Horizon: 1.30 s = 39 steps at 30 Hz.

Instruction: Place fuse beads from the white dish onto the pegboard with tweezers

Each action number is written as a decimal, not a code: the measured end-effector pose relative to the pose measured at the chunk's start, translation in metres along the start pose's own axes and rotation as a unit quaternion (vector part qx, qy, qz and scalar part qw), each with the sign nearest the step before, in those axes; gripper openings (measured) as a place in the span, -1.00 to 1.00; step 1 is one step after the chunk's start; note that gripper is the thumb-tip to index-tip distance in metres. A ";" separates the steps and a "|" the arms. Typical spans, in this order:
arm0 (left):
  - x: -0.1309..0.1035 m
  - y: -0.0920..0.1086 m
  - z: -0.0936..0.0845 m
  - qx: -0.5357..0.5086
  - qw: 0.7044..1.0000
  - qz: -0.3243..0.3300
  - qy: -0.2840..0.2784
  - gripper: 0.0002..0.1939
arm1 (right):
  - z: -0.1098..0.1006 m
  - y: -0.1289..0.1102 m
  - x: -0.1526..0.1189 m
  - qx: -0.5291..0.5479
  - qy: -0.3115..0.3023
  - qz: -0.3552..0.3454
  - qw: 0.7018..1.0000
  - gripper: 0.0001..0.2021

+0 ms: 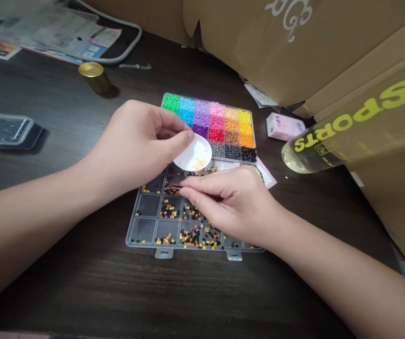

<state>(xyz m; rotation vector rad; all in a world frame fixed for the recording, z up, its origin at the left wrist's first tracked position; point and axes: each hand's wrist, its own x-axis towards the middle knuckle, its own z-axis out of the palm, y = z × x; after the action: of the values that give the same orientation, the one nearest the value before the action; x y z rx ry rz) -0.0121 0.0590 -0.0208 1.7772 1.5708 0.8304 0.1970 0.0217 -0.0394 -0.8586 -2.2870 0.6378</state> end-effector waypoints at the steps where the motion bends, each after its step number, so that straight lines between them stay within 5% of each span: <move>1: 0.000 0.000 0.000 0.002 1.000 -0.002 -0.001 -0.81 | 0.000 0.000 0.000 -0.002 -0.002 0.000 1.000 -0.86; 9: 0.001 -0.003 0.000 -0.026 0.999 0.019 -0.004 -0.82 | -0.004 -0.006 -0.001 0.016 0.030 0.009 0.999 -0.85; 14: 0.001 -0.001 -0.002 -0.030 0.999 0.021 -0.017 -0.82 | -0.004 -0.012 -0.006 -0.024 0.207 0.083 0.974 -0.87; 16: 0.002 0.001 -0.003 -0.028 0.999 0.022 -0.026 -0.82 | -0.004 -0.011 -0.008 -0.058 0.229 0.095 0.967 -0.87; 22: 0.001 0.004 -0.007 -0.016 0.999 0.025 -0.042 -0.81 | -0.011 -0.014 -0.017 -0.093 0.205 0.054 0.973 -0.84; 29: -0.001 0.007 -0.005 -0.024 0.999 0.022 -0.033 -0.82 | -0.016 -0.017 -0.022 -0.039 -0.002 -0.071 0.997 -0.87; 39: -0.003 0.003 -0.005 -0.019 0.998 0.053 -0.032 -0.81 | -0.013 -0.018 -0.022 -0.040 -0.027 -0.079 0.996 -0.87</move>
<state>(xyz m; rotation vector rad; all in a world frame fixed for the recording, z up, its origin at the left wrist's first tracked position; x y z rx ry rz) -0.0144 0.0558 -0.0153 1.8547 1.4211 0.8380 0.2115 -0.0026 -0.0275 -0.6966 -2.4140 0.5071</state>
